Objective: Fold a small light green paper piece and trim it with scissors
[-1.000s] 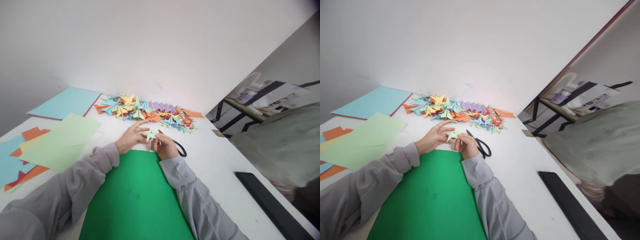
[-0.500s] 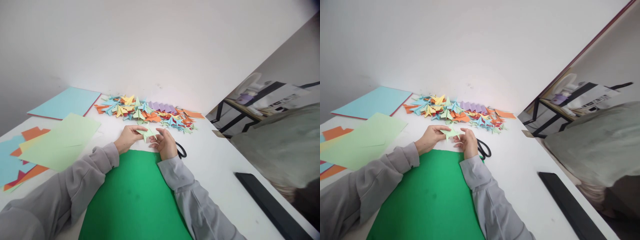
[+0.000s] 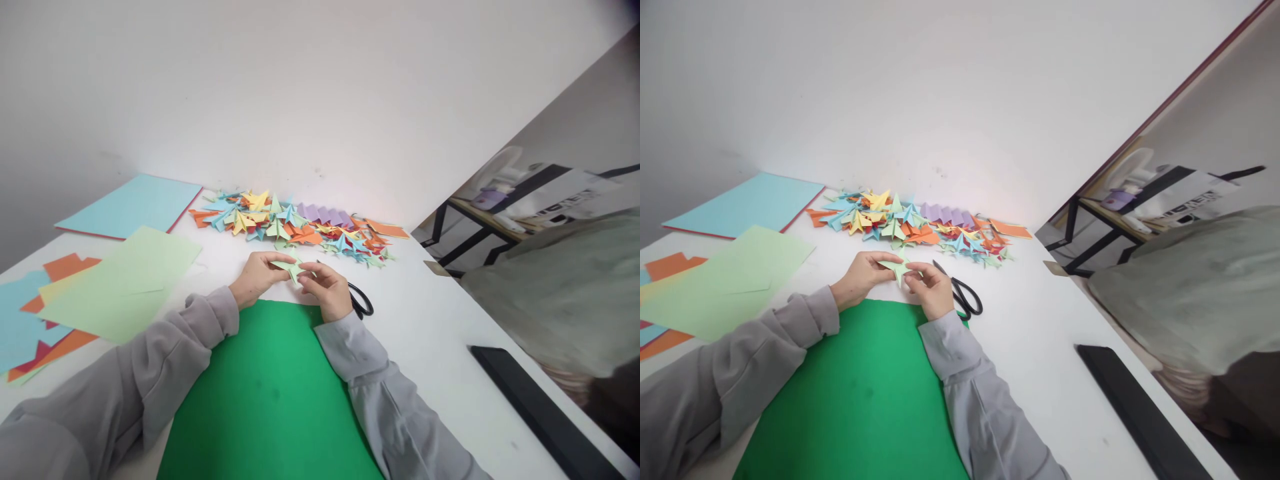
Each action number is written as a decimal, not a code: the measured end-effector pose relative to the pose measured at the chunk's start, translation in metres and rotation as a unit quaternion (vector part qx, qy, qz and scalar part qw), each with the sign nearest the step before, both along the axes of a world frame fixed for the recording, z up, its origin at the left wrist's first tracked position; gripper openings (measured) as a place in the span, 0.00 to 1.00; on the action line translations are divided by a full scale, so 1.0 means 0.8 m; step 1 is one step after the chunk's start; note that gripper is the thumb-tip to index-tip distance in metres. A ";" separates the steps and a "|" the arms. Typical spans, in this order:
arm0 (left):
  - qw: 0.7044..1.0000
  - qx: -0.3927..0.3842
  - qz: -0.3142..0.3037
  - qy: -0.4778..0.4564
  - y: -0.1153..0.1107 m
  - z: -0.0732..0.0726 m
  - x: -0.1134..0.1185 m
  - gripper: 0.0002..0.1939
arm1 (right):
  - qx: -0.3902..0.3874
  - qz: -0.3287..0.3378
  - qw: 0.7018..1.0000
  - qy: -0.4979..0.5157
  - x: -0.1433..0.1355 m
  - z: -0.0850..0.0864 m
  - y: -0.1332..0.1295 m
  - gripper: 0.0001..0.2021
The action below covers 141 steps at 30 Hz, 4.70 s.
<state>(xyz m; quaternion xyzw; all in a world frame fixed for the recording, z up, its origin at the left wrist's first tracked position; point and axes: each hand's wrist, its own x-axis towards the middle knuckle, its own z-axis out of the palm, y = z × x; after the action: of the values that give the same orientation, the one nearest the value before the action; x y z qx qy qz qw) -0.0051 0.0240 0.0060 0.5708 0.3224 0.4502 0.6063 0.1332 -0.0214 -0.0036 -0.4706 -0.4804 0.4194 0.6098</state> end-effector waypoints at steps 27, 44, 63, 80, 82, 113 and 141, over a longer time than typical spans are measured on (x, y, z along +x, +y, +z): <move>0.999 0.032 -0.020 -0.003 -0.002 0.001 0.000 0.10 | 0.010 -0.034 0.999 -0.019 0.000 0.000 0.002 0.07; 0.998 0.029 0.051 0.021 0.001 -0.003 0.002 0.11 | -0.022 -0.067 0.997 -0.025 0.000 -0.002 0.004 0.12; 0.996 0.030 0.055 0.070 0.001 0.001 0.002 0.12 | 0.014 -0.041 0.971 -0.233 0.004 -0.005 0.004 0.11; 0.999 -0.026 0.030 -0.016 0.004 0.001 -0.002 0.16 | -0.038 -0.026 0.989 -0.142 0.007 0.000 0.003 0.14; 0.999 -0.022 0.033 -0.015 0.004 0.001 -0.002 0.16 | -0.032 -0.022 0.986 -0.162 0.005 0.002 0.002 0.14; 0.995 -0.078 0.025 -0.059 0.002 0.008 -0.002 0.17 | -0.042 0.012 0.994 -0.098 0.001 0.002 0.001 0.14; 0.998 -0.030 -0.043 -0.038 0.007 -0.007 0.000 0.16 | 0.017 -0.050 0.988 -0.142 -0.001 0.002 -0.003 0.10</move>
<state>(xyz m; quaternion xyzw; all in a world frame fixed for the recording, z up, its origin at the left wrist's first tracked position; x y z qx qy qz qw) -0.0050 0.0295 0.0006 0.5484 0.2880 0.4352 0.6534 0.1323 -0.0242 -0.0016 -0.5385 -0.5452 0.3090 0.5633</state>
